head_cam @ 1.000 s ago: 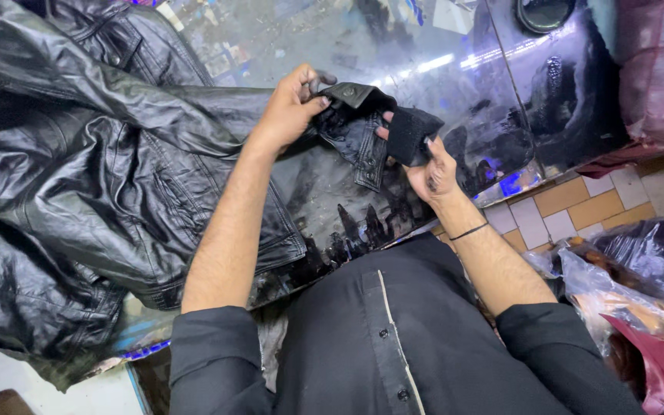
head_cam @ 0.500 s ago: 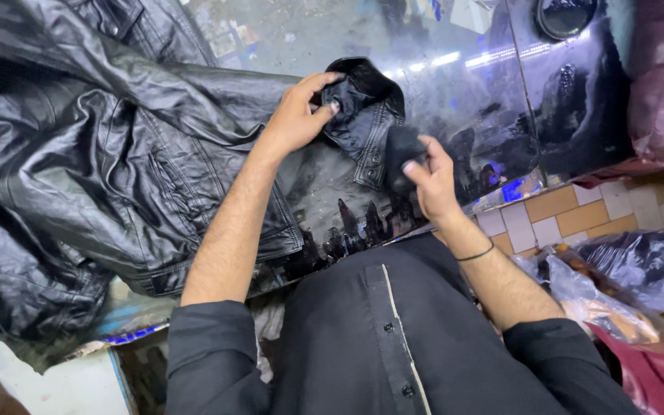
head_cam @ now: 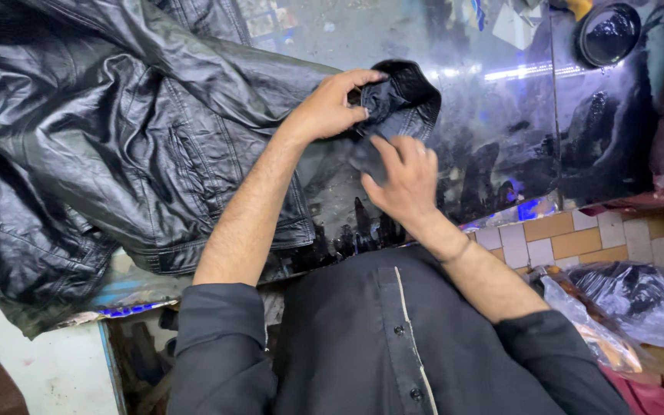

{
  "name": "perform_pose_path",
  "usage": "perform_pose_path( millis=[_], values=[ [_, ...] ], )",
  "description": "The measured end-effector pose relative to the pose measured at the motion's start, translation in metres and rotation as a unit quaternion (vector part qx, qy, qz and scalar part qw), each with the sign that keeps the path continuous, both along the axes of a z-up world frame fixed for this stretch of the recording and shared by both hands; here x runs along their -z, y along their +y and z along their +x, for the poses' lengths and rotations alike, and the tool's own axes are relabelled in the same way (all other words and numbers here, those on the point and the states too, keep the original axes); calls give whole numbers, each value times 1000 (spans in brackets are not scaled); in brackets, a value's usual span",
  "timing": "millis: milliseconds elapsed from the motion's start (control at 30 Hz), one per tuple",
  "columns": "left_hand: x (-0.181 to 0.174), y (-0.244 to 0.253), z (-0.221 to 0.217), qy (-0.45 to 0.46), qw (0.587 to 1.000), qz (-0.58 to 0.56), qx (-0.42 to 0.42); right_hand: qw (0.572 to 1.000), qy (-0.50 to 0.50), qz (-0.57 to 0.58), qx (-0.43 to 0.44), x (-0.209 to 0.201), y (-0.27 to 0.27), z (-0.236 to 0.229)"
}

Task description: The person wipes a black leather jacket laid on a workbench using a dark cloth. They repeatedly rub the front, sleeves, and cuffs, occasionally repositioning the jacket and dipping the cloth into a small container of liquid. The jacket remains on the bench throughout.

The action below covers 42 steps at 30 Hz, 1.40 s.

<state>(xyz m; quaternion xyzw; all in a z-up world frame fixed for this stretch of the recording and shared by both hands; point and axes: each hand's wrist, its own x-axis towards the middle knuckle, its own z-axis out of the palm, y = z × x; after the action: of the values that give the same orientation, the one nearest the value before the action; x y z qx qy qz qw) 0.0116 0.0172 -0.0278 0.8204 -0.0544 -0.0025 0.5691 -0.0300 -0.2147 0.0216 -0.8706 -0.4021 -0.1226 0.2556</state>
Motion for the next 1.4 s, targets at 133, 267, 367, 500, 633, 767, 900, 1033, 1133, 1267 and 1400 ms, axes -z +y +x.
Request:
perform_pose_path(
  millis=[133,267,367,500,633,767,900,1033,1133,1267,1400],
  values=[
    [-8,-1,-5,65,998,-21,-11,999,27,-19,37,-5,-26,-23],
    [-11,-2,-4,-59,998,13,9,998,-1,34,45,5,-22,-20],
    [-15,-5,-6,-12,999,35,-6,996,1,75,47,20,1,-8],
    [-24,-5,-10,40,999,19,-19,999,9,5,47,23,-2,-15],
    [-25,-12,-20,-88,994,58,-7,997,34,-22,64,20,-56,-25],
    [-22,-30,-46,-132,983,124,-35,980,156,105,71,24,-90,-20],
    [-20,-45,-61,-176,957,223,-51,991,91,89,50,23,-89,1],
    [-12,-47,-67,-193,947,247,-74,995,-7,-5,-100,23,-70,15],
    [-4,-49,-65,-191,938,277,-82,996,-47,-44,-66,24,-59,27],
    [4,-52,-66,-182,937,286,-80,993,-44,-5,-112,27,-53,27],
    [5,-50,-64,-176,936,297,-71,989,-85,-43,-113,26,-48,39]
  ],
)
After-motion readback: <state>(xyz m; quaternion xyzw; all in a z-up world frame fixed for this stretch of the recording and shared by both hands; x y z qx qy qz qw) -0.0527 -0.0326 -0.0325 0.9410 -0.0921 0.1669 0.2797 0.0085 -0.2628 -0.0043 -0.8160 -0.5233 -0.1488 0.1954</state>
